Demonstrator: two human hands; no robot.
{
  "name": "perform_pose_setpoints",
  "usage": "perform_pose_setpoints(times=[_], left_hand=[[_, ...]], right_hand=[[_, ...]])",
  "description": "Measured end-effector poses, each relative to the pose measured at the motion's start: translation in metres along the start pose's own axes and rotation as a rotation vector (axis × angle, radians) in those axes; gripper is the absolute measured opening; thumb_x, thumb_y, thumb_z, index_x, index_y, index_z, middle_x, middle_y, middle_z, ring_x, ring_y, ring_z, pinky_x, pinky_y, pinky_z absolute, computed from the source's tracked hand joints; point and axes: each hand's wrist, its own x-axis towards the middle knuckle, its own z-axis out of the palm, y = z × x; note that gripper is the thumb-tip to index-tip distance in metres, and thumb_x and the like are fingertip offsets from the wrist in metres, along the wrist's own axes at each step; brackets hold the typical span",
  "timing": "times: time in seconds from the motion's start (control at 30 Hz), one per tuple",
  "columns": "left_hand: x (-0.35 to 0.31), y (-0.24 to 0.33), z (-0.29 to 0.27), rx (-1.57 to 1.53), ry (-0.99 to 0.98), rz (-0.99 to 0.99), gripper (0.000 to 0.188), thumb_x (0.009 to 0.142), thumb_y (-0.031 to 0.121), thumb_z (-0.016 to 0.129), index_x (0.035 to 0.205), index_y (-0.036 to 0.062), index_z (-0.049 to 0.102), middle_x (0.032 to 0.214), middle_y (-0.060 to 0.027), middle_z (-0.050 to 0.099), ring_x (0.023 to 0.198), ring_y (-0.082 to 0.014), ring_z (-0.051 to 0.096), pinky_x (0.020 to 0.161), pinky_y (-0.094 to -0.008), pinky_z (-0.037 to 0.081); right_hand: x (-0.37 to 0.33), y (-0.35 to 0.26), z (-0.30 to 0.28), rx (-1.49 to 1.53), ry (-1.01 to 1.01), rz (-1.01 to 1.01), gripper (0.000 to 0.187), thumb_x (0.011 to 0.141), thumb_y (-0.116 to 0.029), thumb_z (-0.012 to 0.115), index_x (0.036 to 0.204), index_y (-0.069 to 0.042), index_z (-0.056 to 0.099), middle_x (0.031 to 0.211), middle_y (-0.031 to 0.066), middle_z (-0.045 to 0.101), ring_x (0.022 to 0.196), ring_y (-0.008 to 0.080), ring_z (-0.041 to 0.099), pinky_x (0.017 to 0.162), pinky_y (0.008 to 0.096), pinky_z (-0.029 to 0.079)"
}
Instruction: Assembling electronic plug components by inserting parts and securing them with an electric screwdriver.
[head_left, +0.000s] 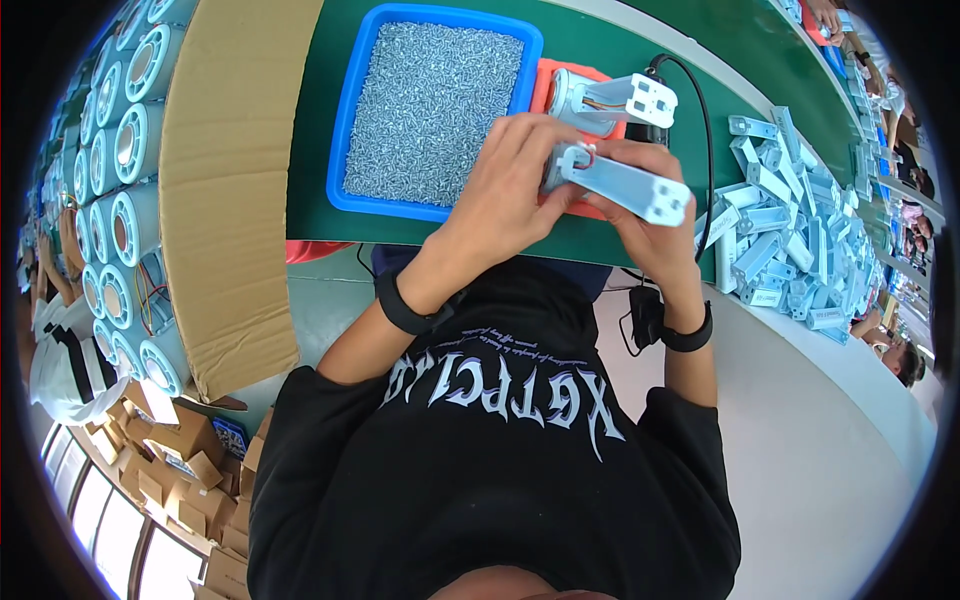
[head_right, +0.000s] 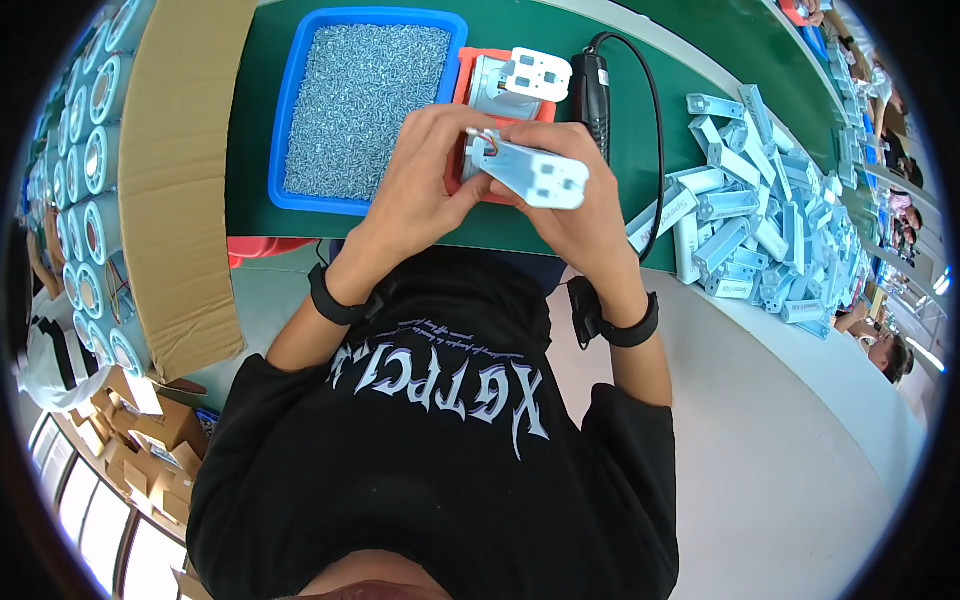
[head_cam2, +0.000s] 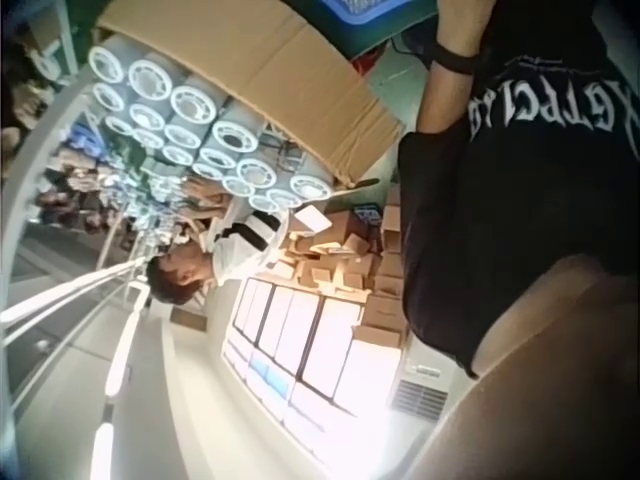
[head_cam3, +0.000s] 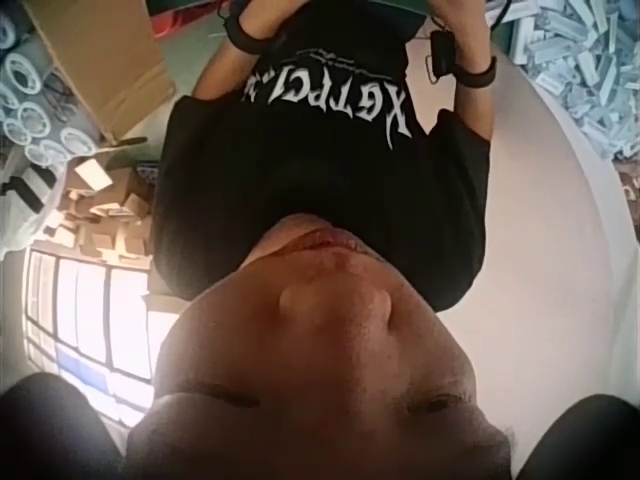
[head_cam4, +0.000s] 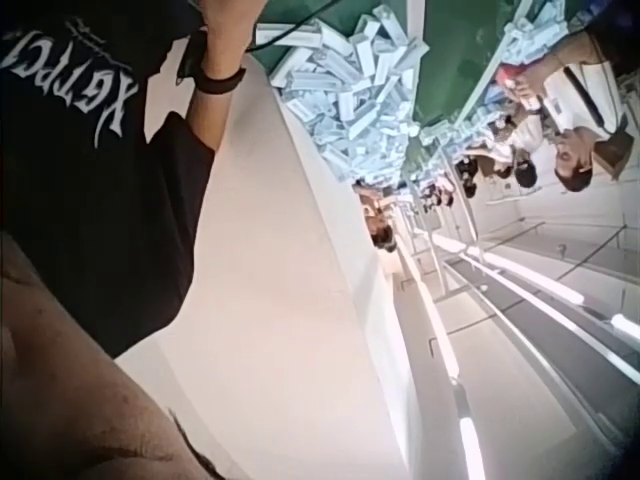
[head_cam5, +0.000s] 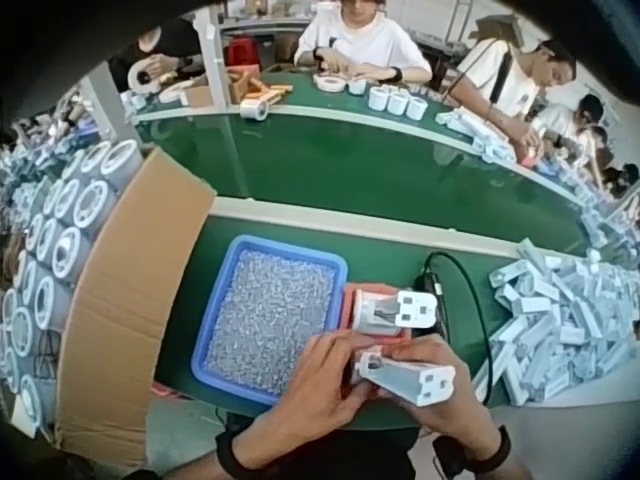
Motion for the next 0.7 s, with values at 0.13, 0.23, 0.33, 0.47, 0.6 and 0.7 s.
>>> perform_pose_setpoints(times=[0.13, 0.23, 0.33, 0.47, 0.6, 0.7], left_hand=[[-0.002, -0.002, -0.008, 0.090, -0.088, 0.003, 0.048, 0.064, 0.010, 0.075, 0.109, 0.0078, 0.056, 0.109, -0.0088, 0.052, 0.102, -0.0305, 0.049, 0.088, -0.0381, 0.041], [-0.001, -0.003, -0.009, 0.086, -0.094, -0.016, 0.050, 0.062, 0.012, 0.076, 0.108, 0.0078, 0.057, 0.108, -0.0084, 0.053, 0.102, -0.0299, 0.049, 0.088, -0.0379, 0.042], [0.001, -0.003, -0.011, 0.094, -0.104, -0.025, 0.051, 0.061, 0.013, 0.077, 0.107, 0.0076, 0.058, 0.106, -0.0082, 0.054, 0.102, -0.0294, 0.049, 0.087, -0.0378, 0.043], [0.003, -0.004, -0.012, 0.113, -0.117, -0.033, 0.049, 0.060, 0.013, 0.078, 0.105, 0.0070, 0.059, 0.104, -0.0083, 0.055, 0.100, -0.0290, 0.051, 0.086, -0.0377, 0.044], [0.005, -0.004, -0.011, 0.109, -0.113, -0.041, 0.048, 0.058, 0.012, 0.079, 0.102, 0.0064, 0.060, 0.102, -0.0085, 0.056, 0.098, -0.0289, 0.052, 0.084, -0.0374, 0.046], [0.006, -0.005, -0.011, 0.109, -0.105, -0.035, 0.048, 0.057, 0.011, 0.079, 0.101, 0.0060, 0.060, 0.101, -0.0088, 0.056, 0.096, -0.0289, 0.052, 0.082, -0.0375, 0.046]], right_hand=[[0.005, -0.003, -0.004, -0.075, -0.054, 0.077, 0.025, 0.075, -0.011, 0.072, 0.096, -0.001, 0.062, 0.107, 0.0107, 0.060, 0.088, 0.0246, 0.060, 0.075, 0.0313, 0.048], [0.009, -0.004, -0.009, -0.104, -0.092, 0.096, 0.023, 0.076, -0.011, 0.072, 0.095, -0.001, 0.063, 0.105, 0.0107, 0.060, 0.085, 0.0257, 0.060, 0.072, 0.0318, 0.048], [0.015, -0.010, -0.012, -0.147, -0.150, 0.102, 0.026, 0.077, -0.012, 0.071, 0.097, 0.000, 0.061, 0.102, 0.0114, 0.059, 0.082, 0.0273, 0.060, 0.069, 0.0330, 0.048], [0.021, -0.024, -0.014, -0.232, -0.181, 0.131, 0.029, 0.077, -0.013, 0.071, 0.100, -0.001, 0.058, 0.098, 0.0126, 0.058, 0.080, 0.0307, 0.059, 0.067, 0.0353, 0.047], [0.021, -0.018, -0.014, -0.239, -0.210, 0.034, 0.032, 0.075, -0.010, 0.070, 0.102, -0.002, 0.056, 0.098, 0.0130, 0.057, 0.080, 0.0328, 0.058, 0.066, 0.0376, 0.047], [0.023, -0.023, -0.011, -0.277, -0.247, 0.095, 0.036, 0.072, -0.006, 0.067, 0.104, -0.003, 0.050, 0.093, 0.0147, 0.054, 0.084, 0.0355, 0.057, 0.069, 0.0414, 0.047]])
